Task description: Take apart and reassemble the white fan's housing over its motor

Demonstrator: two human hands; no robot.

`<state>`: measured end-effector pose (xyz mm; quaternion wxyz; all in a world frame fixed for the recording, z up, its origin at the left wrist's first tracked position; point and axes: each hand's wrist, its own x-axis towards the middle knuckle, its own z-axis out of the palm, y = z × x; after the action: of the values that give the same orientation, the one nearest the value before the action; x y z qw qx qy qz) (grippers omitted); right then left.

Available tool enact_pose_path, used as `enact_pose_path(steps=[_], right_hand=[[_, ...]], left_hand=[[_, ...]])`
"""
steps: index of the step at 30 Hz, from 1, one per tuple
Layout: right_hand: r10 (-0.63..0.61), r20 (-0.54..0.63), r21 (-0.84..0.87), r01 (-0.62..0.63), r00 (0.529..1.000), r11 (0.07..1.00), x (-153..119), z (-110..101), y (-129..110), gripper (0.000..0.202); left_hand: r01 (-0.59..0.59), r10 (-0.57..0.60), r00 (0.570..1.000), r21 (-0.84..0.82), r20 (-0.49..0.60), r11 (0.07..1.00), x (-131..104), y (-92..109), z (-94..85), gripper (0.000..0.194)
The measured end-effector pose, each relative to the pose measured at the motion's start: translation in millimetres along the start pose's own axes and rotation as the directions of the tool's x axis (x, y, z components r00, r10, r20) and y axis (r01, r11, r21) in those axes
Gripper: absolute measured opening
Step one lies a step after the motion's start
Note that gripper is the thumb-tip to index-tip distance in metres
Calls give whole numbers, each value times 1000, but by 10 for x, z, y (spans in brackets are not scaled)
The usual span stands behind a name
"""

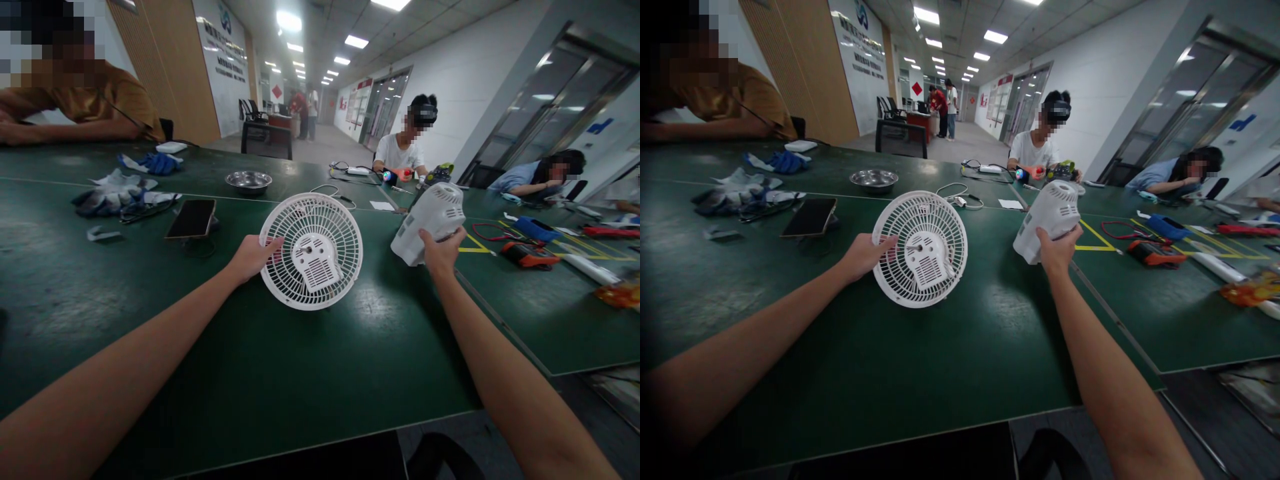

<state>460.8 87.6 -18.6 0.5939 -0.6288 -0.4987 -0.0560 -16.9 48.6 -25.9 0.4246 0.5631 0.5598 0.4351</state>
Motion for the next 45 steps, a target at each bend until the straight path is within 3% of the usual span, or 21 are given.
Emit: enact_pose_path(steps=[5, 12, 17, 20, 24, 27, 30, 35, 45], right_hand=[[-10, -83, 28, 13, 997, 1000, 30, -37, -126, 82], [-16, -53, 188, 26, 998, 982, 54, -42, -108, 85], [-46, -35, 140, 50, 998, 989, 81, -54, -95, 87], [-119, -114, 36, 124, 986, 992, 58, -93, -164, 89], [-280, -211, -54, 275, 936, 960, -84, -137, -413, 89], [-276, -110, 39, 282, 955, 959, -280, -85, -655, 89], [-240, 118, 61, 234, 964, 970, -513, 49, -825, 82], [-192, 411, 20, 201, 891, 979, -790, 286, -858, 80], [-23, 583, -274, 223, 812, 935, -798, 369, -750, 75]], left_hand=[[7, -7, 1000, 9, -8, 1000, 5, 6, -3, 20], [-34, 34, 999, 10, -13, 999, 15, -11, 9, 23], [-17, 17, 1000, -5, 9, 1000, 12, -19, 1, 24], [-28, 28, 1000, 2, 1, 1000, -8, 0, -1, 25], [-30, 30, 999, -19, 14, 999, -21, 19, 6, 24], [-14, 14, 1000, -37, 16, 999, -13, 19, 9, 26], [-6, 6, 1000, -42, 15, 999, -1, 8, 8, 27], [-26, 27, 999, -47, 23, 999, 13, -19, 1, 27], [-84, 84, 996, 13, 25, 996, 48, -71, -3, 30]])
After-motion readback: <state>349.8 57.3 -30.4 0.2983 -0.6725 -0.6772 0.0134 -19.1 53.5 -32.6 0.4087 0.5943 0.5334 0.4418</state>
